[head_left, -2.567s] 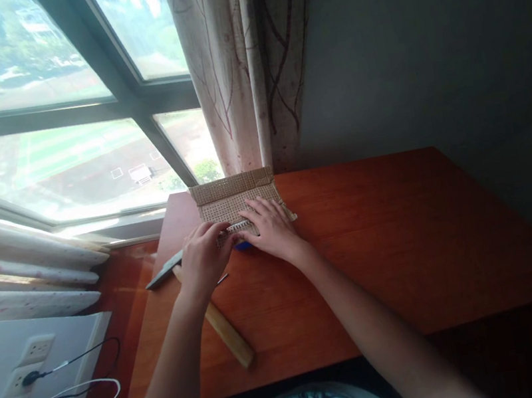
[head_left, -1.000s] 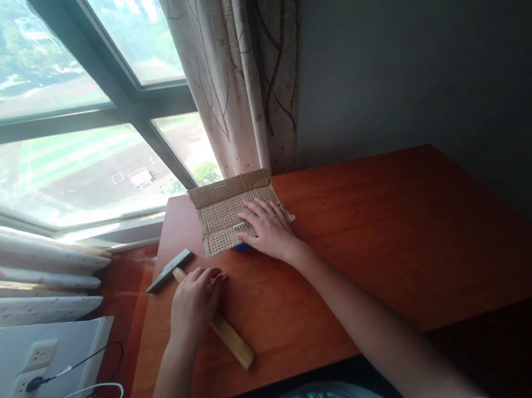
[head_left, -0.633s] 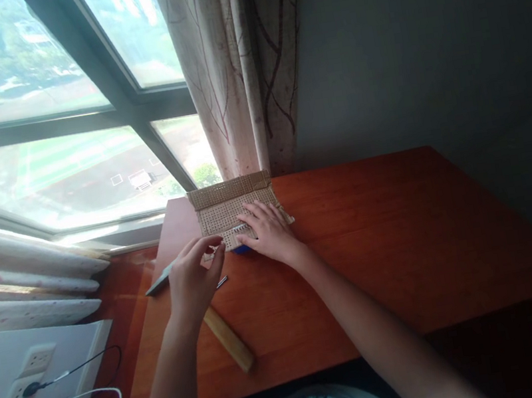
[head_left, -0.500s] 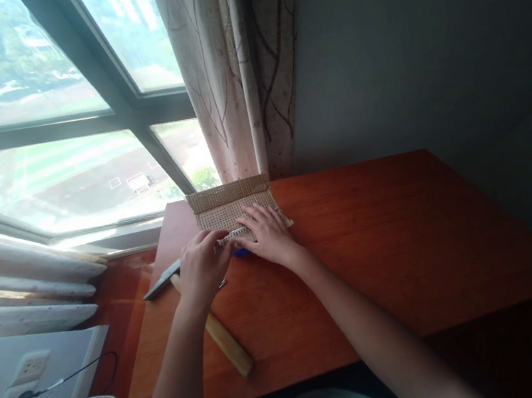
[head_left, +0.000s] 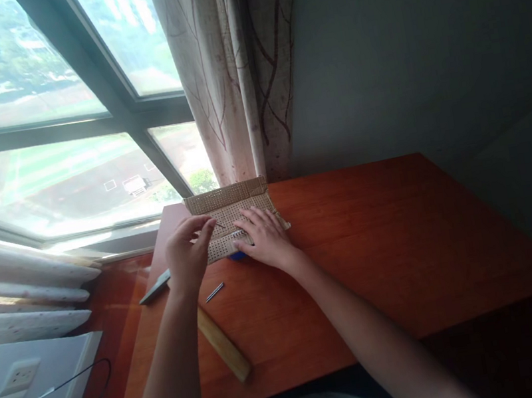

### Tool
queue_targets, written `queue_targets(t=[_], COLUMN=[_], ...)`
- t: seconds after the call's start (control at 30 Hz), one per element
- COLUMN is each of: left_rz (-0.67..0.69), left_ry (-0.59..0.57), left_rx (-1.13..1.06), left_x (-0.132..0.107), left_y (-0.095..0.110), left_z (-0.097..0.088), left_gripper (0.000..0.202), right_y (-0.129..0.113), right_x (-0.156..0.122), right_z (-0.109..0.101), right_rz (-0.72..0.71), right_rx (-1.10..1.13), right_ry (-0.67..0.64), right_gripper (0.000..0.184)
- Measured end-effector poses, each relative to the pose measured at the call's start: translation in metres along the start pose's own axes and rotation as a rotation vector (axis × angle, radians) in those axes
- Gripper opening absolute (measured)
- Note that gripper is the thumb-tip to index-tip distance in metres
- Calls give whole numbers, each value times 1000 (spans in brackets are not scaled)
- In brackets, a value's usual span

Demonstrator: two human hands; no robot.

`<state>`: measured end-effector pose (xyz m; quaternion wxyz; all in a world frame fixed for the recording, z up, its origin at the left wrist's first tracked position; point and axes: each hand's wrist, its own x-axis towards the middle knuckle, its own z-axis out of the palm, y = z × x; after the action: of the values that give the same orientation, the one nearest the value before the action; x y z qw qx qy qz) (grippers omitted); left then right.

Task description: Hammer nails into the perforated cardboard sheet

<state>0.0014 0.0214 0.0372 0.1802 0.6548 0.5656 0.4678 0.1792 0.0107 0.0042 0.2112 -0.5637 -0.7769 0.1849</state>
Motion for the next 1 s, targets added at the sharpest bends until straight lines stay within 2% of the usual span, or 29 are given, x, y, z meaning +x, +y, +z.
queue_targets(t=[0.1, 0.17, 0.23, 0.37, 0.43, 0.53, 0.7, 1.0], left_rz=[-54, -66, -67, 84, 96, 87, 71, 165], left_ry=[97, 77, 6, -203, -282, -336, -345, -408], left_rx=[-195, -215, -123, 93, 156, 314, 558, 563], left_x=[-3, -14, -31, -73, -91, -109, -111, -103], left_y=[16, 22, 22, 0, -17, -41, -59, -66], left_z=[-17, -29, -39, -47, -45, -42, -36, -26], left_gripper=[24, 24, 26, 18, 19, 23, 25, 23], right_y=[0, 0, 1, 1, 2, 2, 1, 0], right_x=[1, 1, 1, 0, 0, 0, 0, -1], right_z=[1, 1, 2, 2, 2, 2, 1, 0], right_rz=[3, 3, 1, -4, -6, -7, -6, -1], right_rx=[-1, 1, 5, 2, -2, -3, -4, -5], right_ry=[-6, -11, -12, -2, -1, -4, -6, -12], right_gripper=[48, 49, 50, 49, 49, 49, 48, 50])
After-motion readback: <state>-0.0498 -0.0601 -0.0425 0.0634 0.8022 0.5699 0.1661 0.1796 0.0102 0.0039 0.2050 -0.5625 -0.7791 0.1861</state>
